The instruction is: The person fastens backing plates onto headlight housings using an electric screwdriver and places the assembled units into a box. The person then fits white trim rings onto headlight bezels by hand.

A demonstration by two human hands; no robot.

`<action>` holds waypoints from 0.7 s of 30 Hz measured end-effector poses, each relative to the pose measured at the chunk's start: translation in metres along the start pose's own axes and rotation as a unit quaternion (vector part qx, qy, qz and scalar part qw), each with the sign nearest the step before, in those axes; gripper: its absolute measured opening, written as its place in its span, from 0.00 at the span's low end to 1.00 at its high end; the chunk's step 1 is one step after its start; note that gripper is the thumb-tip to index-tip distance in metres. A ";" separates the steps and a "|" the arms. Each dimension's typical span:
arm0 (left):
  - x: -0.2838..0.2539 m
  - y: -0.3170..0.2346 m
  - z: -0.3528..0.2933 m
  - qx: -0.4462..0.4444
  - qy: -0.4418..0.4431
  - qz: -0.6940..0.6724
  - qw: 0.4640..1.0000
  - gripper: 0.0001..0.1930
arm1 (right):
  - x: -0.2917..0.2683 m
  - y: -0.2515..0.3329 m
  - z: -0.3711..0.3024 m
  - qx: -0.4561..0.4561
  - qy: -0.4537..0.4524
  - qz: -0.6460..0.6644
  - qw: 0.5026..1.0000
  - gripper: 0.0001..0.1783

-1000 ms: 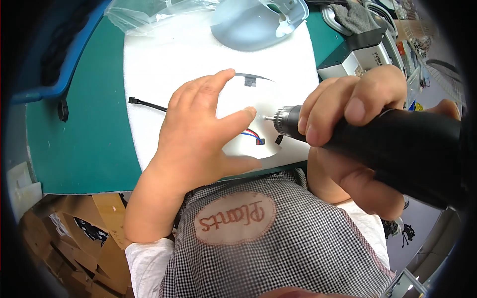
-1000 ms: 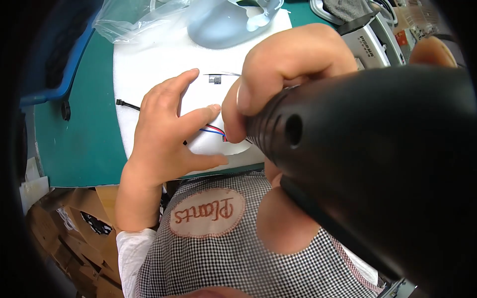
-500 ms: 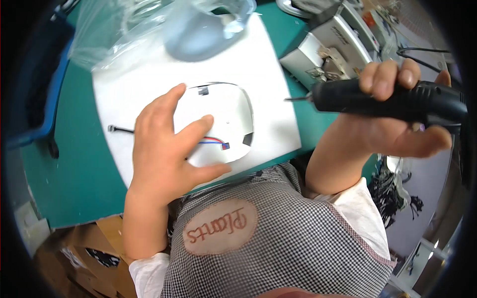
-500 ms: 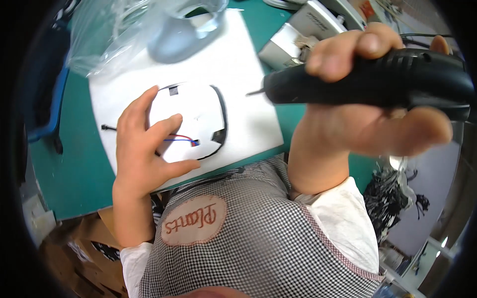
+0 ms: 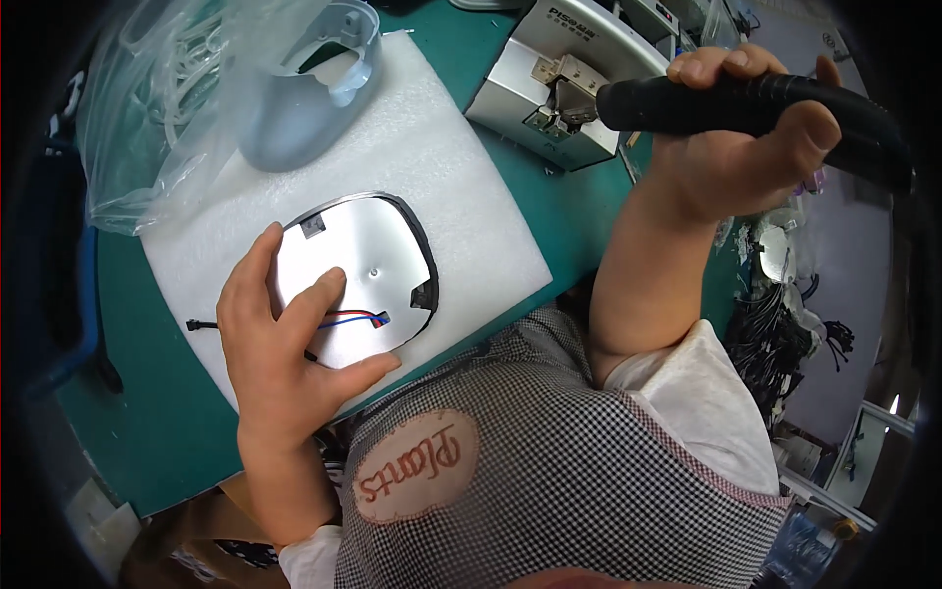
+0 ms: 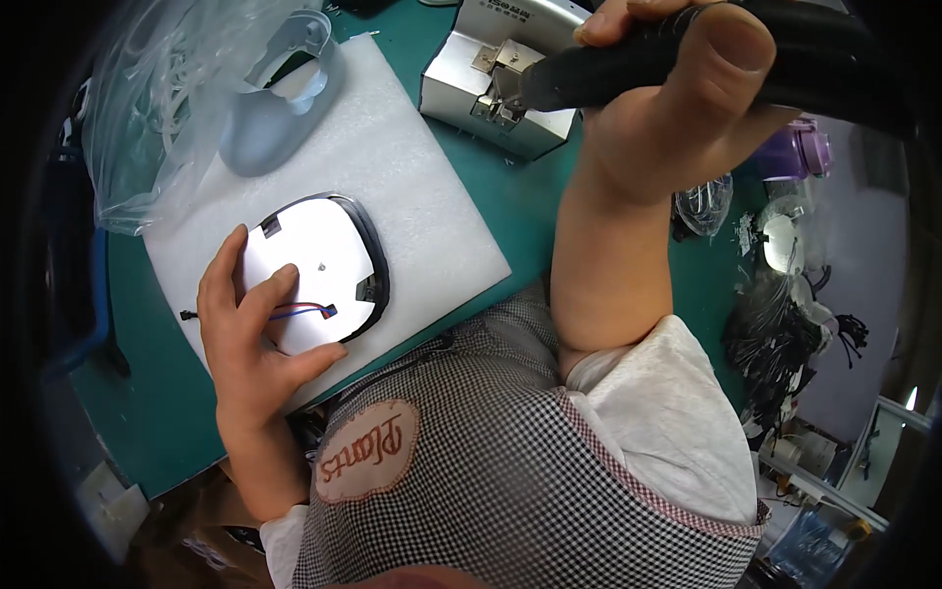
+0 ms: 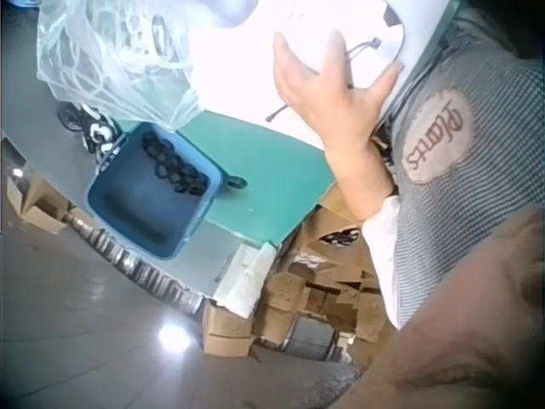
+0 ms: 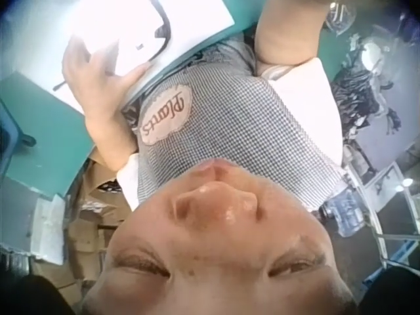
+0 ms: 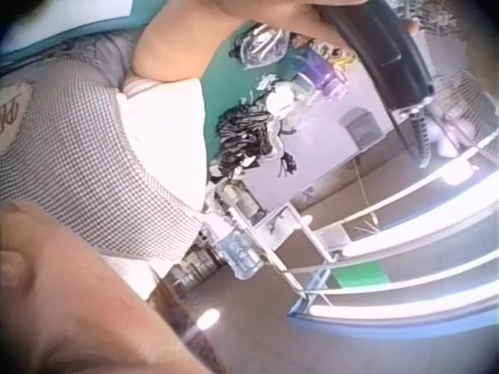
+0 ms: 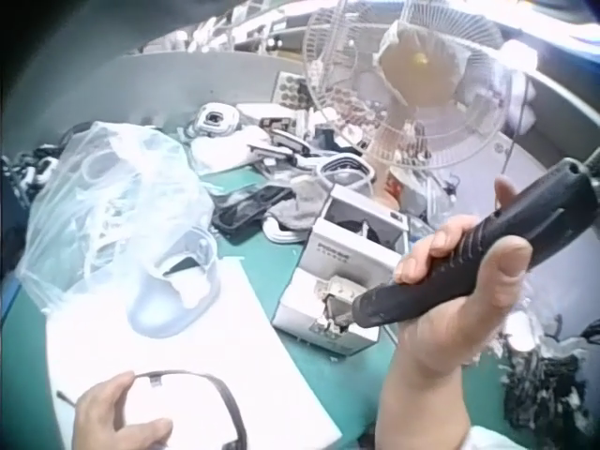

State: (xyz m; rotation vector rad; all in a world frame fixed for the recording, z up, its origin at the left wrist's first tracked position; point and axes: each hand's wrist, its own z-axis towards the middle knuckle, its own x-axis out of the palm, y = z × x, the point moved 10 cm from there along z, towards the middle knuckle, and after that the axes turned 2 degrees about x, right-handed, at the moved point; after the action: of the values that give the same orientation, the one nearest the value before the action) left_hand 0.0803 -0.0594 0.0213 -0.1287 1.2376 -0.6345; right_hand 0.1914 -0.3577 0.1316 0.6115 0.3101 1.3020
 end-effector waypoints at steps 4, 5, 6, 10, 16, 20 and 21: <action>0.001 0.000 0.001 0.001 0.003 0.005 1.000 0.38 | 0.003 -0.006 -0.002 0.003 -0.007 -0.008 1.000 0.37; 0.001 0.000 0.001 0.001 0.003 0.005 1.000 0.38 | 0.004 -0.007 -0.003 0.004 -0.008 -0.012 1.000 0.37; 0.001 0.000 0.001 0.002 0.001 0.005 1.000 0.38 | 0.005 -0.008 -0.004 0.005 -0.008 -0.014 1.000 0.38; -0.001 0.001 -0.001 0.003 -0.004 0.004 1.000 0.38 | 0.016 -0.014 -0.002 0.067 0.026 -0.002 0.997 0.39; -0.002 0.005 -0.003 -0.009 0.017 0.000 1.000 0.39 | 0.057 -0.009 -0.023 0.113 0.176 0.318 0.925 0.40; -0.002 0.009 -0.005 -0.028 0.041 0.005 0.999 0.46 | 0.090 0.020 -0.039 0.132 0.281 0.401 0.862 0.46; -0.004 0.010 -0.006 -0.044 0.041 0.014 0.998 0.46 | 0.099 0.027 -0.044 0.128 0.305 0.414 0.848 0.47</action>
State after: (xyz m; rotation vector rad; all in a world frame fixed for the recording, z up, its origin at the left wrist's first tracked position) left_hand 0.0781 -0.0471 0.0185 -0.1587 1.3451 -0.5657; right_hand 0.1709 -0.2485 0.1239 0.5531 0.8134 2.3256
